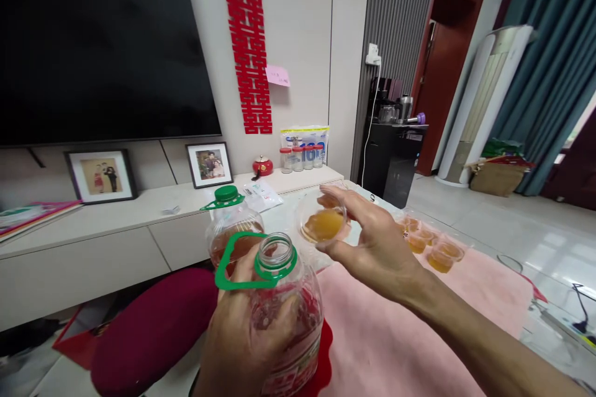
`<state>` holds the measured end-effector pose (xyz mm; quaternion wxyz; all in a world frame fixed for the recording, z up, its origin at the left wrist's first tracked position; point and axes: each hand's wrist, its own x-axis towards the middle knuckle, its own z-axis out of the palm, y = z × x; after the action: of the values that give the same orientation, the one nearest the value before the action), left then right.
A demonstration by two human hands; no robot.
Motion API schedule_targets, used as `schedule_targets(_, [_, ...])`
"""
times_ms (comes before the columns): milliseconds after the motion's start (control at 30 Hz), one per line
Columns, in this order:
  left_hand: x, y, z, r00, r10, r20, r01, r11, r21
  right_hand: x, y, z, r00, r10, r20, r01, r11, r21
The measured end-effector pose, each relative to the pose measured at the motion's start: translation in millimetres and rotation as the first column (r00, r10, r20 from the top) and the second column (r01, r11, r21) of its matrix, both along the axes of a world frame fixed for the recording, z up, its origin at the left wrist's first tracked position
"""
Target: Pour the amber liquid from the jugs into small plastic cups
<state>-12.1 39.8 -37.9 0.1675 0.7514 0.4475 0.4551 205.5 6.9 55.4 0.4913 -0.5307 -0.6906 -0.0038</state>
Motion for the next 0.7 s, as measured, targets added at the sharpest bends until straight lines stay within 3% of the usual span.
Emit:
schedule_targets(167, [3.4, -2.4, 1.3, 0.999, -0.03, 0.022, 0.031, 0.999, -0.028, -10.5, 11.5, 11.3, 0.983, 0.031, 0.182, -0.048, 0.995, 0.088])
schedule_targets(333, [10.0, -4.5, 4.7, 0.997, 0.013, 0.075, -0.012, 1.0, -0.009, -13.3, 14.4, 17.2, 0.956, 0.044, 0.29, -0.089, 0.985, 0.146])
schedule_targets(567, [6.2, -0.7, 4.2, 1.0, -0.024, 0.013, 0.024, 0.999, 0.043, -17.4, 16.2, 23.2, 0.916, 0.038, 0.4, -0.135, 0.967, 0.218])
schedule_targets(700, [6.4, -2.1, 5.9, 1.0, 0.01, -0.001, -0.01, 0.999, 0.048, -18.5, 16.7, 24.7, 0.896, 0.024, 0.443, -0.15, 0.956, 0.251])
